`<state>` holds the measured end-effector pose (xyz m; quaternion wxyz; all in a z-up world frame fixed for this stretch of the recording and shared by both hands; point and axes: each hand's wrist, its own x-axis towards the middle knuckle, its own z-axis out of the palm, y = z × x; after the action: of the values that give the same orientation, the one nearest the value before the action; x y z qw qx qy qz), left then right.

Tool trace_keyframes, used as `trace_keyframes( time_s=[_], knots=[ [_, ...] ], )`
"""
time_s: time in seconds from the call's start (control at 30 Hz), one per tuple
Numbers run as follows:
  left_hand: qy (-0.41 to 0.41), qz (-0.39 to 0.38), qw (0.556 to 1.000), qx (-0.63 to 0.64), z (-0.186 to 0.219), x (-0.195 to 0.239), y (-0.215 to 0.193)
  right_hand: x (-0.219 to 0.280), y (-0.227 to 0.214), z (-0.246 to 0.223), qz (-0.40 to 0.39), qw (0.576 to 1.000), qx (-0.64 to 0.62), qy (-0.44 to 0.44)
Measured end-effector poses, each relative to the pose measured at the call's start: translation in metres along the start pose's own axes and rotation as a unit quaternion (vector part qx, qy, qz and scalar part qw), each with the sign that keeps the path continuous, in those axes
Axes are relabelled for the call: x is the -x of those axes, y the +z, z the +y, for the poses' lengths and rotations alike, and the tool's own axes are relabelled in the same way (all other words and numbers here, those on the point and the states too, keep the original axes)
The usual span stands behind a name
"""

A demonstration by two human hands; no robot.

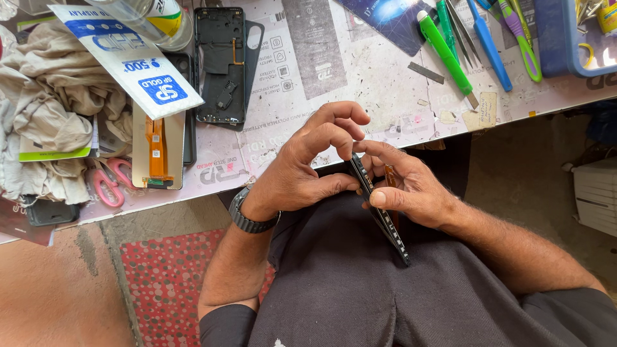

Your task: The person handles a disassembled smartphone, repeatedly pressing and adjusting internal components and ribbon cables with both hands. The person picks up a detached display assembly, compares it to the phone body, and continues manipulating internal parts without using tools.

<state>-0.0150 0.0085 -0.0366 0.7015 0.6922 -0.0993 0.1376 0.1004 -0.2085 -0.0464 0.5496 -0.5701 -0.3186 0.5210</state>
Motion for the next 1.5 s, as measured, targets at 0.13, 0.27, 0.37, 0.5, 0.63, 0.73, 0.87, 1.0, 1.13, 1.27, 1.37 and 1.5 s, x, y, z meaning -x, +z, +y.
trace_keyframes(
  time_s=[0.13, 0.27, 0.37, 0.5, 0.63, 0.73, 0.87, 1.0, 1.13, 1.27, 1.37, 1.5],
  knots=[
    [-0.012, -0.016, 1.000, -0.017, 0.006, 0.000, -0.003, 0.001, 0.000, 0.001, 0.001, 1.000, 0.008, -0.002],
    [-0.018, -0.023, 0.999, -0.021, 0.011, 0.000, -0.004, 0.002, 0.002, -0.001, 0.003, 1.000, -0.006, -0.002],
    [0.001, -0.020, 0.999, -0.030, 0.011, 0.001, -0.002, 0.001, 0.003, -0.004, 0.017, 1.000, 0.011, -0.008],
    [0.019, 0.040, 0.998, -0.051, 0.013, 0.010, 0.009, 0.001, 0.004, -0.012, 0.041, 0.997, 0.039, -0.047],
    [-0.002, 0.150, 0.983, -0.105, 0.009, 0.014, 0.030, -0.003, -0.004, -0.028, 0.084, 0.982, 0.108, -0.128],
    [-0.027, 0.149, 0.986, 0.069, 0.002, 0.011, 0.034, -0.010, -0.010, -0.038, 0.094, 0.974, 0.119, -0.167],
    [-0.002, 0.158, 0.984, 0.087, -0.003, 0.004, 0.029, -0.026, -0.017, -0.047, 0.082, 0.942, 0.226, -0.234],
    [0.008, 0.147, 0.983, 0.113, -0.001, -0.001, 0.018, -0.036, -0.022, -0.050, 0.061, 0.924, 0.267, -0.266],
    [0.038, 0.129, 0.987, 0.087, 0.000, -0.004, 0.011, -0.040, -0.025, -0.049, 0.039, 0.920, 0.267, -0.285],
    [0.064, 0.132, 0.989, 0.037, 0.002, -0.009, 0.008, -0.046, -0.027, -0.050, 0.020, 0.913, 0.263, -0.312],
    [0.087, 0.127, 0.988, 0.004, 0.006, -0.013, 0.004, -0.049, -0.027, -0.057, 0.008, 0.899, 0.286, -0.333],
    [0.097, 0.116, 0.988, -0.022, 0.011, -0.013, 0.001, -0.049, -0.033, -0.072, -0.019, 0.879, 0.349, -0.325]
  ],
)
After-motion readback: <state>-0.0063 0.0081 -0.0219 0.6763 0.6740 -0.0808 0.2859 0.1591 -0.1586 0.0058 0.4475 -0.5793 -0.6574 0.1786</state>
